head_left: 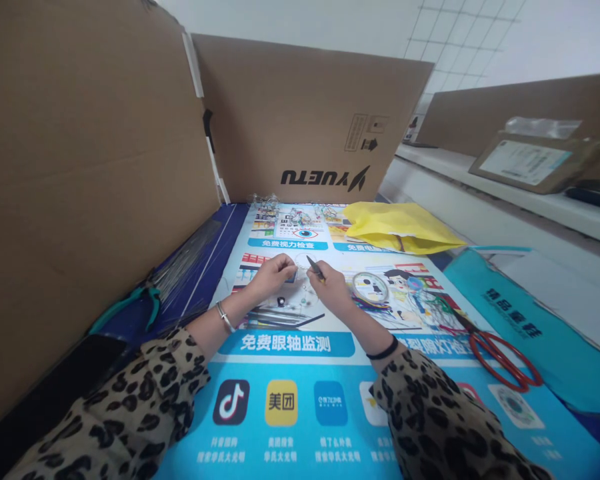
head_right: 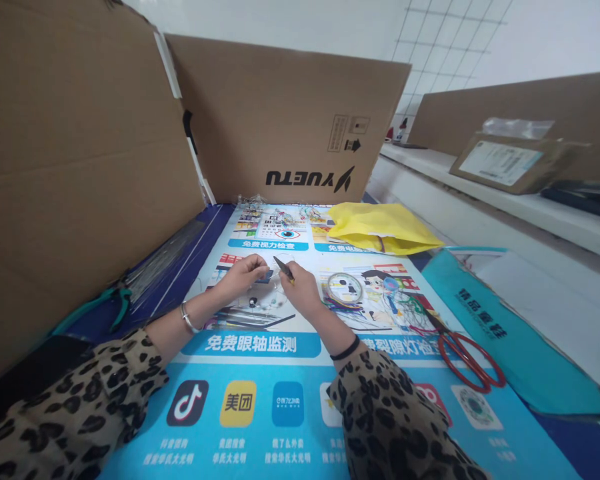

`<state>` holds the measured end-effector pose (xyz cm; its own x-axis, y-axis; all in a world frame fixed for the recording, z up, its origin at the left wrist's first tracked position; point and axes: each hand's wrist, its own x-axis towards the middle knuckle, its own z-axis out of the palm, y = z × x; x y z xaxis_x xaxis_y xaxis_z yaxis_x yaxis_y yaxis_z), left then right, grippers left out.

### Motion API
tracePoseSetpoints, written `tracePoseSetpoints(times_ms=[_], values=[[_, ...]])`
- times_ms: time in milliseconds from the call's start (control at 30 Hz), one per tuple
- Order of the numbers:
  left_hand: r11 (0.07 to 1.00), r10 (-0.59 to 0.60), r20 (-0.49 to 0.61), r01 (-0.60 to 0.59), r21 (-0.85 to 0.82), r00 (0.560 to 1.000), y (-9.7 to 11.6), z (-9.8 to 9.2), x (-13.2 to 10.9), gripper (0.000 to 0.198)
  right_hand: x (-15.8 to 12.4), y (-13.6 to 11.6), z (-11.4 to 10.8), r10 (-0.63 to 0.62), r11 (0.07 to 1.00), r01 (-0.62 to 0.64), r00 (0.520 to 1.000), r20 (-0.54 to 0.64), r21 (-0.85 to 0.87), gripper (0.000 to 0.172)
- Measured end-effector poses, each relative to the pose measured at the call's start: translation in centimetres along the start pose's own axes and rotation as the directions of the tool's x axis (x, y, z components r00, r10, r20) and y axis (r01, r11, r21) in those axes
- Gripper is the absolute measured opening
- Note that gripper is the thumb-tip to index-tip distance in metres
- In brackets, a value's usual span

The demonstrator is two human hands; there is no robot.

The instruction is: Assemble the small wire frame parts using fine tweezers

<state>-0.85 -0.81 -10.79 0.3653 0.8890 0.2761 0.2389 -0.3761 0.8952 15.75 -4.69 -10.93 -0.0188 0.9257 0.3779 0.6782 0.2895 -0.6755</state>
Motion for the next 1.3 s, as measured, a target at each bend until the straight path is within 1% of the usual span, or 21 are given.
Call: tracePoseSetpoints(times_ms=[67,200,300,433,500,633,767,900,1000,1167,1233,1300], values=[[1.000,-0.002,-0.023,0.002,0.016,1.000,0.0,0.0,0.0,0.015,0.0,0.1,0.1,-0.015,1.000,0.015,1.000,0.003,-0.013,0.013],[0.998,-0.043,-0.131,0.048,0.040,0.990,-0.1,0.2,-0.1,0.014,0.1,0.3,0.3,-0.044,0.999,0.045,0.999,0.011,-0.028,0.013],[0.998,-0.045,-0.164,0.038,-0.042,0.985,0.0,0.3,-0.2,0.012,0.1,0.4,0.3,-0.042,0.999,0.042,0.999,0.016,-0.021,0.013],[0.977,0.000,-0.112,-0.024,-0.213,0.994,0.1,0.4,-0.2,0.010,0.1,0.4,0.2,-0.010,1.000,0.011,1.000,0.022,-0.007,0.014],[0.970,0.017,-0.068,-0.033,-0.241,0.998,0.2,0.3,-0.3,0.010,0.1,0.4,0.2,-0.014,1.000,0.015,1.000,0.026,-0.011,0.014],[0.987,0.064,0.015,-0.061,-0.150,0.998,0.7,0.2,-0.6,0.011,0.1,0.4,0.3,-0.057,0.998,0.059,0.997,0.041,-0.032,0.014],[0.992,0.098,0.051,-0.094,-0.087,0.994,1.0,0.2,-0.7,0.011,0.0,0.6,0.4,-0.063,0.997,0.064,0.997,0.049,-0.031,0.014],[0.993,0.109,0.050,-0.105,-0.060,0.993,0.9,0.2,-0.7,0.009,0.0,0.8,0.6,-0.068,0.997,0.069,0.997,0.045,-0.034,0.014],[0.992,0.129,0.046,-0.129,0.001,0.991,0.8,0.1,-0.7,0.009,0.1,0.8,0.6,-0.077,0.996,0.078,0.997,0.029,-0.035,0.014],[0.987,0.122,0.066,-0.128,0.097,0.990,0.8,0.1,-0.8,0.007,0.1,0.6,0.4,-0.045,0.999,0.045,0.999,0.024,-0.012,0.013],[0.990,0.114,0.060,-0.118,0.075,0.992,0.8,0.1,-0.7,0.008,0.1,0.6,0.4,-0.042,0.999,0.042,0.999,0.025,-0.014,0.013],[0.997,0.083,0.024,-0.083,0.009,0.996,0.8,0.1,-0.7,0.010,0.1,0.6,0.4,-0.026,0.999,0.027,0.999,0.028,-0.026,0.013]])
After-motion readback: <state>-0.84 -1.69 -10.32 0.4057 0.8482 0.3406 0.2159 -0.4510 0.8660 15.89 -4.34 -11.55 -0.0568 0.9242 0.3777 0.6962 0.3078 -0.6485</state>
